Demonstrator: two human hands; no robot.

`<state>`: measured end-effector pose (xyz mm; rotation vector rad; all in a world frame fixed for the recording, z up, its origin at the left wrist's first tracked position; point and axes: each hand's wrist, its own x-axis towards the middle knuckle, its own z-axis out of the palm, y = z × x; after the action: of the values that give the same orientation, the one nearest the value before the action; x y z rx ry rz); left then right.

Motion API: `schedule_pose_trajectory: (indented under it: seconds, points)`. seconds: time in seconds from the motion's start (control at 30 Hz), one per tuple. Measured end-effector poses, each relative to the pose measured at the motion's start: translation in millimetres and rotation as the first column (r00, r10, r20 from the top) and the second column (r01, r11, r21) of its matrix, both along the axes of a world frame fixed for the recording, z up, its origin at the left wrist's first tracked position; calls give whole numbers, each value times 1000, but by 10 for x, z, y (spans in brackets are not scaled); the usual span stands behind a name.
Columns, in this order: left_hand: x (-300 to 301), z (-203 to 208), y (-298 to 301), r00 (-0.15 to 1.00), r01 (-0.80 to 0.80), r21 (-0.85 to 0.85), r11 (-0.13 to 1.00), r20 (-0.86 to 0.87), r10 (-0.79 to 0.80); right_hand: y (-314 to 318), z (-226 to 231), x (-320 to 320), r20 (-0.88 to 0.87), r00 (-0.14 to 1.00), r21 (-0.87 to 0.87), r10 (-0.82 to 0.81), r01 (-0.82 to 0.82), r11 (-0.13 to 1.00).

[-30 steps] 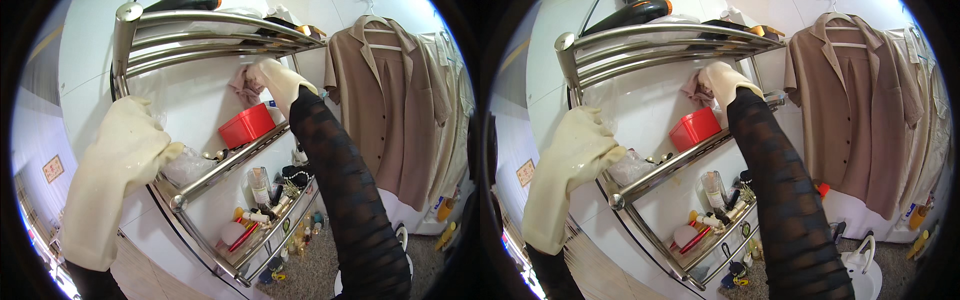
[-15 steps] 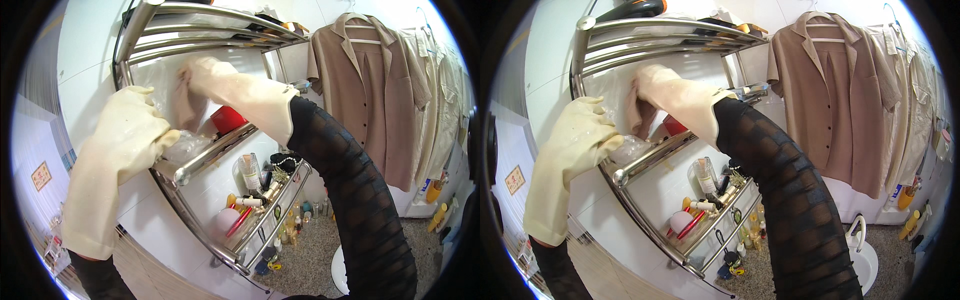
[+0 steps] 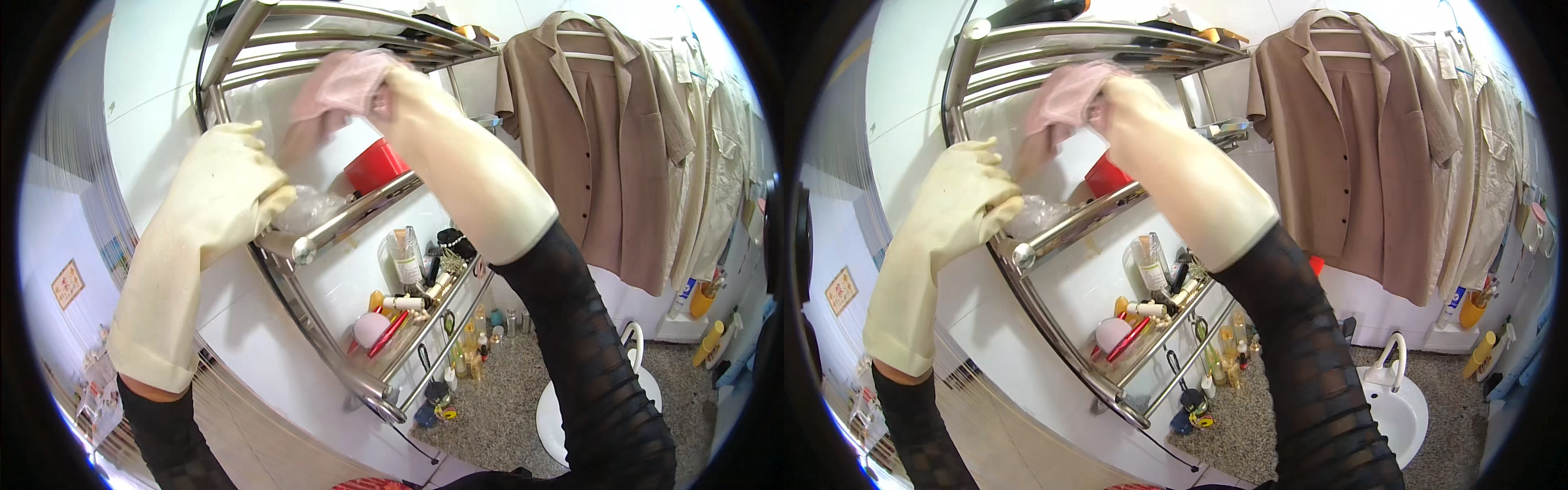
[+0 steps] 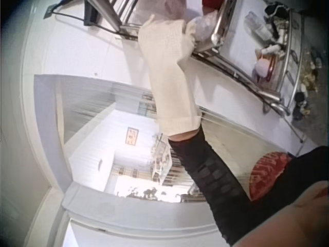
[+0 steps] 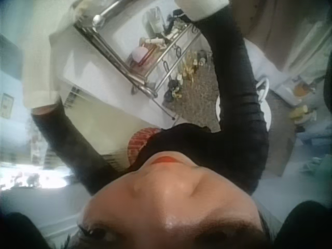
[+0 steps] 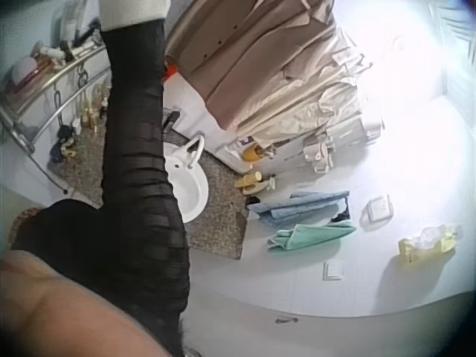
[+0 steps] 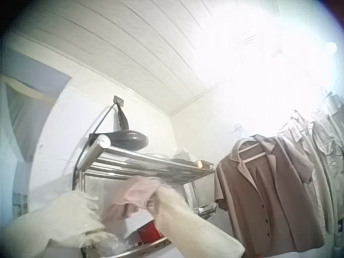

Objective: The person puts on gloves, picks up a cloth, wets and wrings it at the sink, then wipes the bathroom floor tiles while squatting. They rinse and wring the cloth again before continuing to wipe the floor.

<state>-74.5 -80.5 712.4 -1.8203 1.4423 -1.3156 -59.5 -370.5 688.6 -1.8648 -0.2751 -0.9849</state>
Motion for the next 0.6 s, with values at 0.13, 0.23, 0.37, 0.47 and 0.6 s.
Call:
schedule_pose_trajectory:
  seconds: [0.13,0.23,0.37,0.47,0.6]
  points:
    - [194,-272,384,986,145,-159,977,-62,-157,-63,-618,-309,-43,998,152,42,-35,988]
    - [-135,-514,349,904,384,-347,856,-46,-424,-367,-779,-1368,44,997,176,-57,49,983]
    - [-428,-1649,901,778,337,-622,707,-238,-581,34,-1904,-2109,-26,1000,257,18,-11,966]
    - [-297,-2873,1206,121,430,-549,716,-751,-649,607,-2920,-2555,-205,949,435,241,-132,891]
    - [-1023,-4691,693,-814,-411,-660,629,-45,-578,1517,-4248,-2420,47,813,726,580,-426,539]
